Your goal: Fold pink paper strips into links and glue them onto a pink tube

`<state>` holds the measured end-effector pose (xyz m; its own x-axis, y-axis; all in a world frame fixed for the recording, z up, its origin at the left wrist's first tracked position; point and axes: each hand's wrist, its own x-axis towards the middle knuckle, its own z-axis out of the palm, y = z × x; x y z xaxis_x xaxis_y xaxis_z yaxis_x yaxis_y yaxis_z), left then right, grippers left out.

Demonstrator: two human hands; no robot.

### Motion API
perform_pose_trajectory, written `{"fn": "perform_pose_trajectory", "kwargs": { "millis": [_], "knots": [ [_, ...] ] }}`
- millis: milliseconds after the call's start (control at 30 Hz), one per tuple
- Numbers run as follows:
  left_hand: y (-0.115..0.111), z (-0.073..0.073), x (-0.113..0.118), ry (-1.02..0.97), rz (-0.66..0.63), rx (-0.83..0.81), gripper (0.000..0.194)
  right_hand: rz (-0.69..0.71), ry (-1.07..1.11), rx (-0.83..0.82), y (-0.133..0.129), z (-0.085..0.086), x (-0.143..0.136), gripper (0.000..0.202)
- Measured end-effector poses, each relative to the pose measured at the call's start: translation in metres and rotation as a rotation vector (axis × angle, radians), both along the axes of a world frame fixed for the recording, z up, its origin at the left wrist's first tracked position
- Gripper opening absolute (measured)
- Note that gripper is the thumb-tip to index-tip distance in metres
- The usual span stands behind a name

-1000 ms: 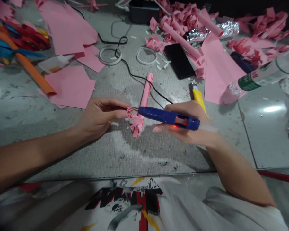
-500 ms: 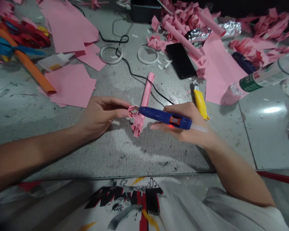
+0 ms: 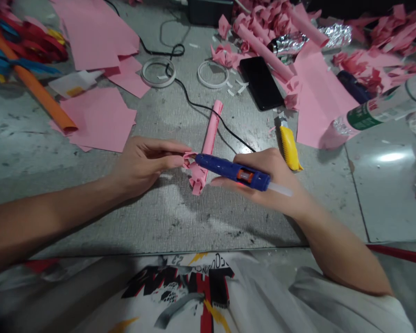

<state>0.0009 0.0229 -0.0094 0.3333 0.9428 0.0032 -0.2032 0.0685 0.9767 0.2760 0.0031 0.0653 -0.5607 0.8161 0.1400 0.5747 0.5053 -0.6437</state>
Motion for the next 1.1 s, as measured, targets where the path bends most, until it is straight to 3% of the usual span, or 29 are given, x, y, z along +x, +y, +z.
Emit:
{"fn": "perform_pose_trajectory", "kwargs": {
  "millis": [467, 1100],
  "knots": [
    [-0.0008, 0.0023, 0.0004, 0.043, 0.003, 0.018, 0.015, -0.036, -0.123, 0.148, -0.0086, -0.0001, -0.0015, 0.06],
    [-0.0019, 0.006, 0.0014, 0.045, 0.02, -0.02, 0.017, -0.049, -0.105, 0.098, -0.008, -0.0031, 0.0026, 0.058]
  ]
}}
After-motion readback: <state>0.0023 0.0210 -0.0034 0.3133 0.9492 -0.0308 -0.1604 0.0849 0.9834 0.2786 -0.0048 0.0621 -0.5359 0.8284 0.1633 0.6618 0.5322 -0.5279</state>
